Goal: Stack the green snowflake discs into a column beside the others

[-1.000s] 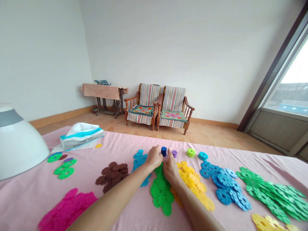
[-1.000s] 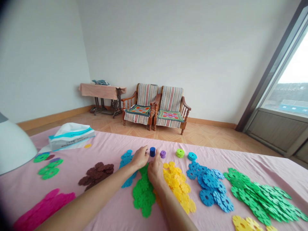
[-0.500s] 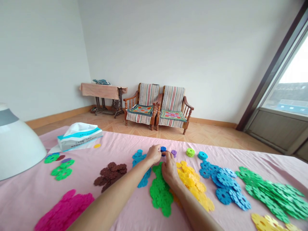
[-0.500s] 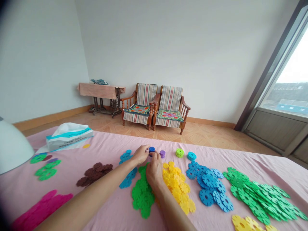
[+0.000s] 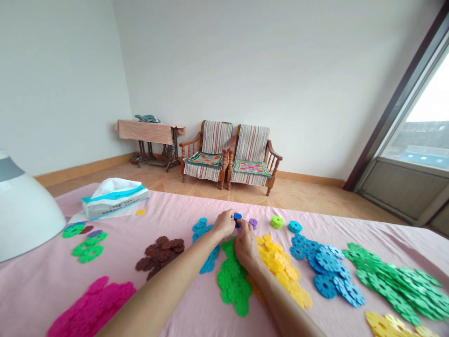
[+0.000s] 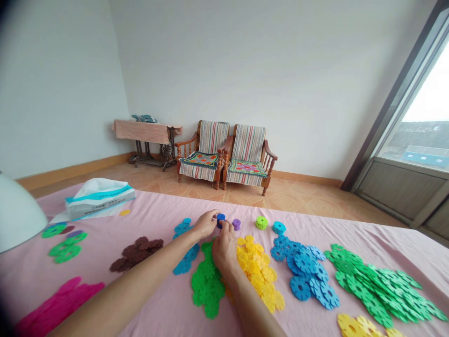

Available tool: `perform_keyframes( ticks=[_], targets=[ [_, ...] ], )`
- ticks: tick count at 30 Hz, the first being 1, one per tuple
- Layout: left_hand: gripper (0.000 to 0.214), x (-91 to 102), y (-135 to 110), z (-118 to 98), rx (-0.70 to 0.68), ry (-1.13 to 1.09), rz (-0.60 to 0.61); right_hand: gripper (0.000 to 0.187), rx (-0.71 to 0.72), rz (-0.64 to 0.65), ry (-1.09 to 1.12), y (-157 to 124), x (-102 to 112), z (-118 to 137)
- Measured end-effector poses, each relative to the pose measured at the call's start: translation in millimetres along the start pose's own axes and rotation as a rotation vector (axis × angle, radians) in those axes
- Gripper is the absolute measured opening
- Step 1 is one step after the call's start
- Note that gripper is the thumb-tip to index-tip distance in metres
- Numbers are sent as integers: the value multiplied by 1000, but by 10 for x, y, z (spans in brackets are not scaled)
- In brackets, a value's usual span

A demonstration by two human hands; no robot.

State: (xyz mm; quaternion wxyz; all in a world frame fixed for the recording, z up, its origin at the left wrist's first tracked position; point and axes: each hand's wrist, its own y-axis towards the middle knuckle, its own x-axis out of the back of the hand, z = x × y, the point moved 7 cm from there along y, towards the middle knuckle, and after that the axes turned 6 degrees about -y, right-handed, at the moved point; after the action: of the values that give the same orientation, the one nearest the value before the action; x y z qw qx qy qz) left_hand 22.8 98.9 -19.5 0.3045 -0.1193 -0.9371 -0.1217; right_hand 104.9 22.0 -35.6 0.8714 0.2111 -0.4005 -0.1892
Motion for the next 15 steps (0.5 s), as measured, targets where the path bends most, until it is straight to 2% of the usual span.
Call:
perform_keyframes(
  ticks=[15],
  targets=[
    [39,28,-35,-28,13,-20,4,49,-19,-11,20,-7,56,33]
  ],
)
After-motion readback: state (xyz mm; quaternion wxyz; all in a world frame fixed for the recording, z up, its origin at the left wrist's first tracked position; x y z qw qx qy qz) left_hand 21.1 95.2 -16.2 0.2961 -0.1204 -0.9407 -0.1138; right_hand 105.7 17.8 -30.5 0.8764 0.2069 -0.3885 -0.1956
